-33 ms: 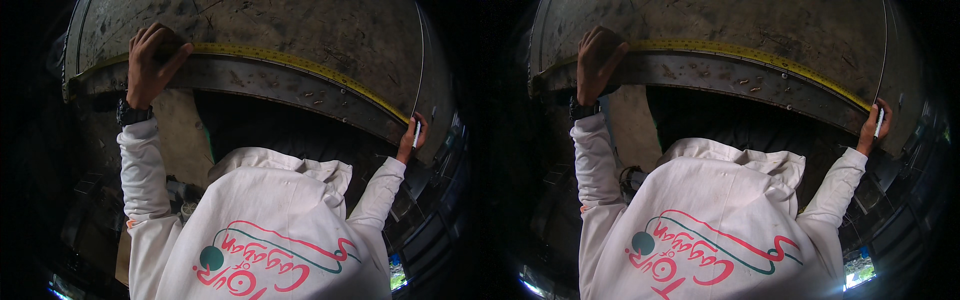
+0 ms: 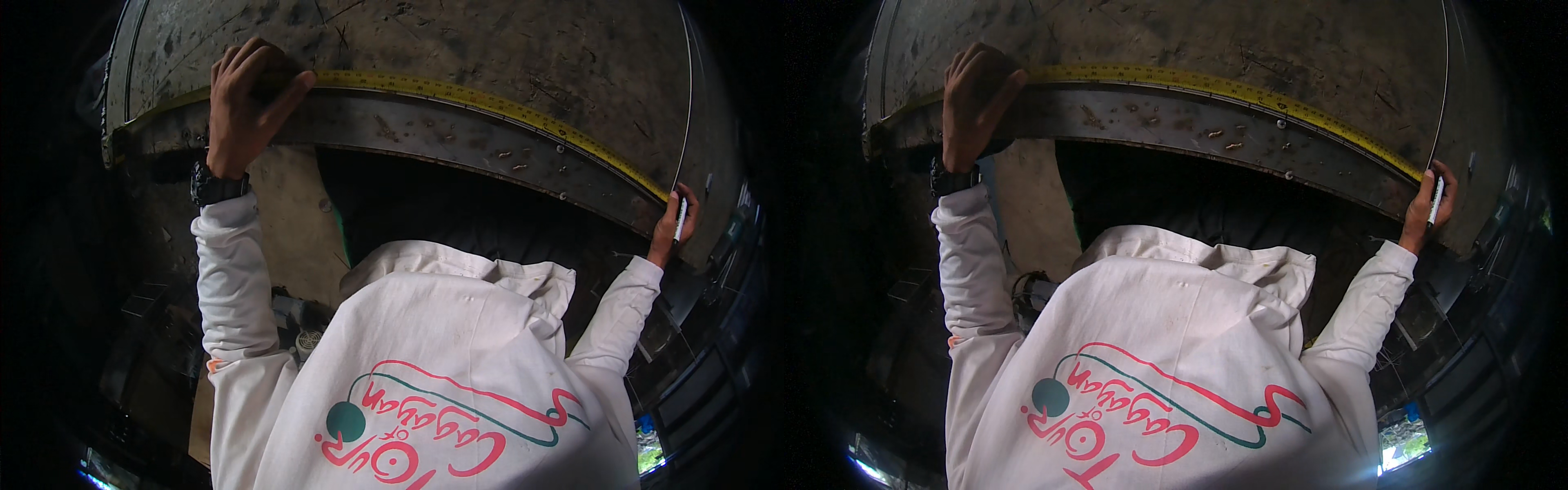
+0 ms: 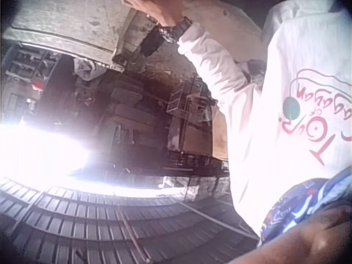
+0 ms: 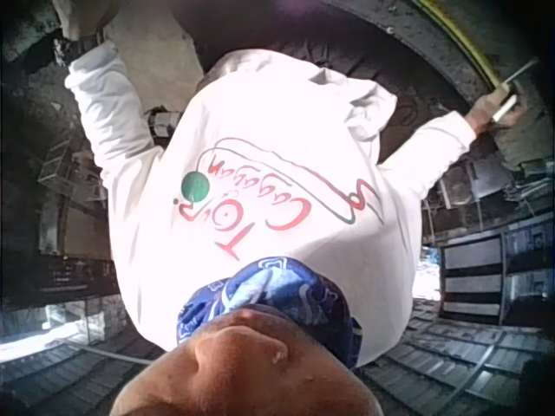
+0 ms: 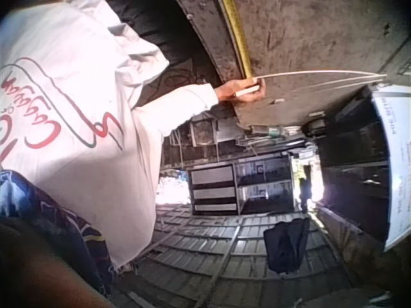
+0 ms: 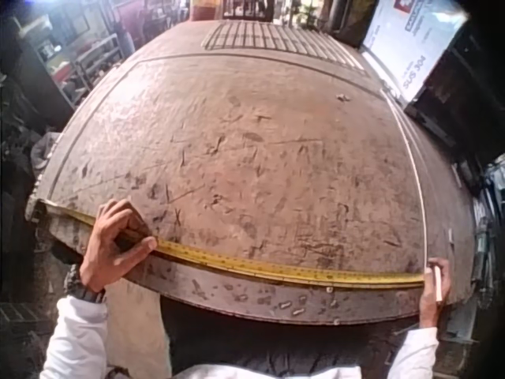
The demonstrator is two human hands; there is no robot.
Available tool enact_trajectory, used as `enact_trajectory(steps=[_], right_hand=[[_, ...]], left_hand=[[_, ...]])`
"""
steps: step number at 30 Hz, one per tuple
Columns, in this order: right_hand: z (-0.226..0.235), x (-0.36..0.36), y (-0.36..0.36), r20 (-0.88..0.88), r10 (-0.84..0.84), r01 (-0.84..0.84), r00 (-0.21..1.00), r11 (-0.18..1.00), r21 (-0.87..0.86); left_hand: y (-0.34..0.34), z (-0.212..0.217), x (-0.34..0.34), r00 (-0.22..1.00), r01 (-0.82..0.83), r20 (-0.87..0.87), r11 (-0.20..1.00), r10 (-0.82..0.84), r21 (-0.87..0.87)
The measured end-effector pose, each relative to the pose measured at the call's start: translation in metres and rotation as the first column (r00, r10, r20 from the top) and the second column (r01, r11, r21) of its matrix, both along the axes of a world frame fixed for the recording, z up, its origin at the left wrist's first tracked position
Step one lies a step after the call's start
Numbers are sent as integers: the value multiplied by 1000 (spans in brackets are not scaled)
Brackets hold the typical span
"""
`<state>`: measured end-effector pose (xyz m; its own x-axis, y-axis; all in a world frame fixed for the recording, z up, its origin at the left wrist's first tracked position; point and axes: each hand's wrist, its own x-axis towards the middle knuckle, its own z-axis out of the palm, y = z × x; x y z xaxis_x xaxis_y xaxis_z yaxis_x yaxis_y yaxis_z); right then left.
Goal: The person measures a curved metal sheet with a yellow tape measure and marks points along the curve using a white marker. They repeatedly reposition the tape and mark multiple locations on the sheet's surface.
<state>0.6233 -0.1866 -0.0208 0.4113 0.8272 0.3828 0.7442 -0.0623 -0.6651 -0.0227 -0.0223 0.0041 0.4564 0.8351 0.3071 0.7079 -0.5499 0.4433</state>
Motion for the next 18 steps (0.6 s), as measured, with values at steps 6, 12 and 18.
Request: enact_trajectory(steps=[6, 12, 18], right_hand=[[-4, 3, 2, -36, -2, 3, 999, 1000, 30], [-2, -5, 3, -83, -3, 9, 997, 997, 72], [-3, -1, 2, -84, 9, -4, 996, 998, 63]], left_hand=[[3, -1, 2, 1000, -4, 2, 1000, 4, 11], [2, -1, 3, 1000, -3, 7, 1000, 3, 23], [3, -2, 2, 1000, 0, 6, 999, 0, 35]])
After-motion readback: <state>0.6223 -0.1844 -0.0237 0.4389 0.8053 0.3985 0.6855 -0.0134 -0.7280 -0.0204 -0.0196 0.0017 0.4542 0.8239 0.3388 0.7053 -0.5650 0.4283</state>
